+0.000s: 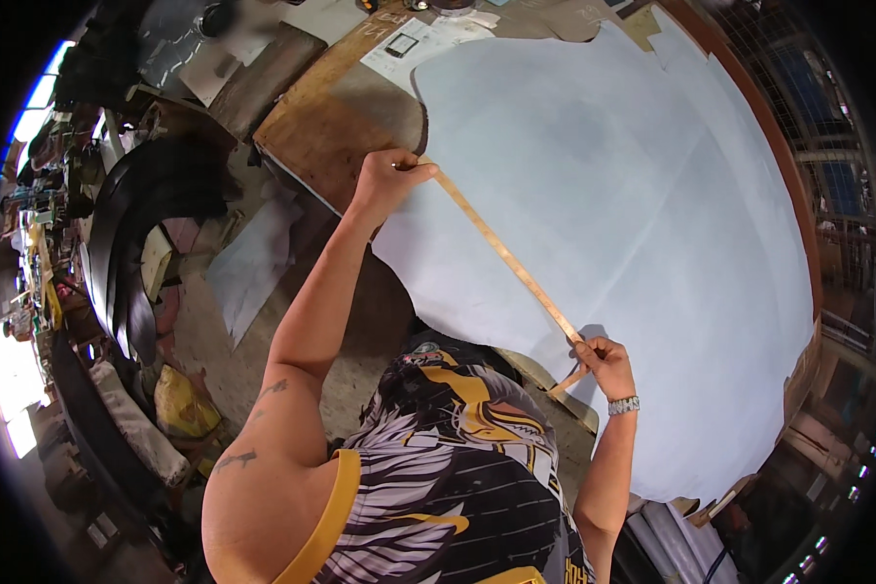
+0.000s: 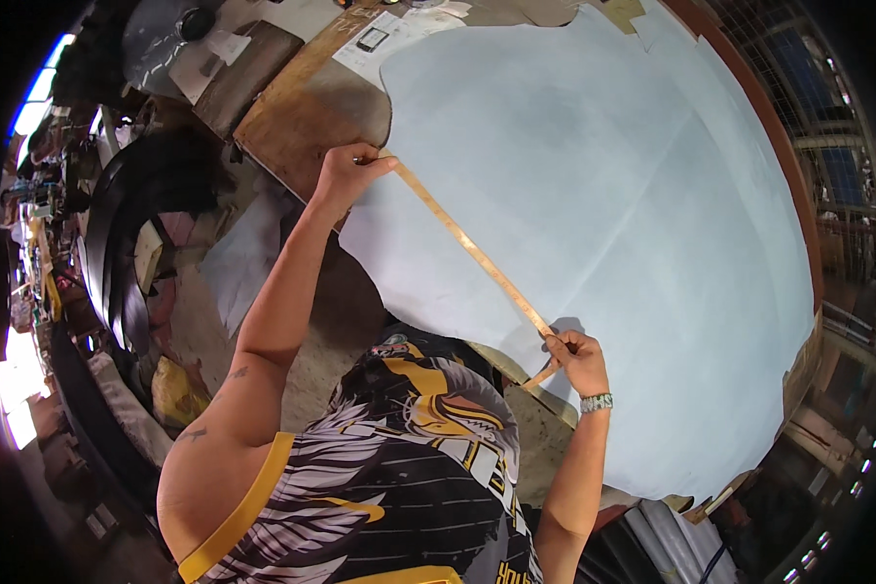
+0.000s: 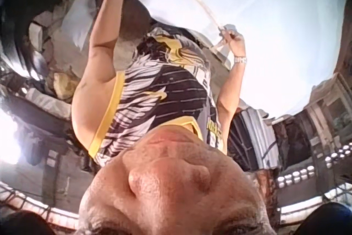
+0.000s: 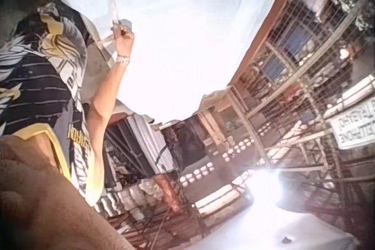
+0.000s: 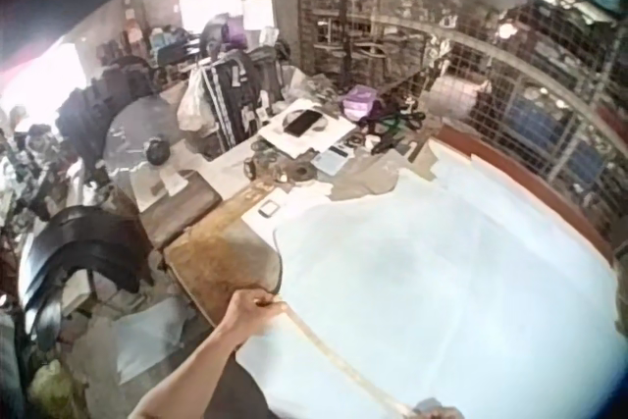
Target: The person lays a leather sheet onto a workbench, sharpens a blade against a sharpening stone, measures the leather sheet with a tape measure, and cuts the sheet using the blade.
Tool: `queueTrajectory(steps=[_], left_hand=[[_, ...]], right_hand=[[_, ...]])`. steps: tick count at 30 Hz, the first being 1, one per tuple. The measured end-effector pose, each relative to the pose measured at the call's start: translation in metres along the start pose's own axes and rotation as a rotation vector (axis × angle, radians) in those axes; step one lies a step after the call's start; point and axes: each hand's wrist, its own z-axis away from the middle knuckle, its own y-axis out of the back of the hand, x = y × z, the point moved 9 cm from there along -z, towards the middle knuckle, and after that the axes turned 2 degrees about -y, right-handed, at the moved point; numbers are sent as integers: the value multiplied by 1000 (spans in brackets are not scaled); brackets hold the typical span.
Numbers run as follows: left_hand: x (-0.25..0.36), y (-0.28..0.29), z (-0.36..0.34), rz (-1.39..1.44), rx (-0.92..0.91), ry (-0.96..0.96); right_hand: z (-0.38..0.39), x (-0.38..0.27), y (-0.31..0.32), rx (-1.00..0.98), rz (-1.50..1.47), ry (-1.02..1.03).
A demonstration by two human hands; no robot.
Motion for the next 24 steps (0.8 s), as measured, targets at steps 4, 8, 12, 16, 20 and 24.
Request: queueTrajectory(steps=[4,8,12,16,20,24], left_hand=[[-15,4,-9,31,-23,116],[-18,8,-13,66,-50,134],[26,-14,-8,-200,-26,-32],[-51,5,-32,-100,-69,200],[-78,32,-49,278,-155,239],[-73,30,-73,141,-170,145]], right_hand=[[-5,1,-4,-20,-58,11],[-11,-1,-3,-46,-43,-1],[-3,8,26,-30,76,114],[16,10,60,-51,263,152],[66,91,138,112,149,-27],[127,185,215,259,217,-147]])
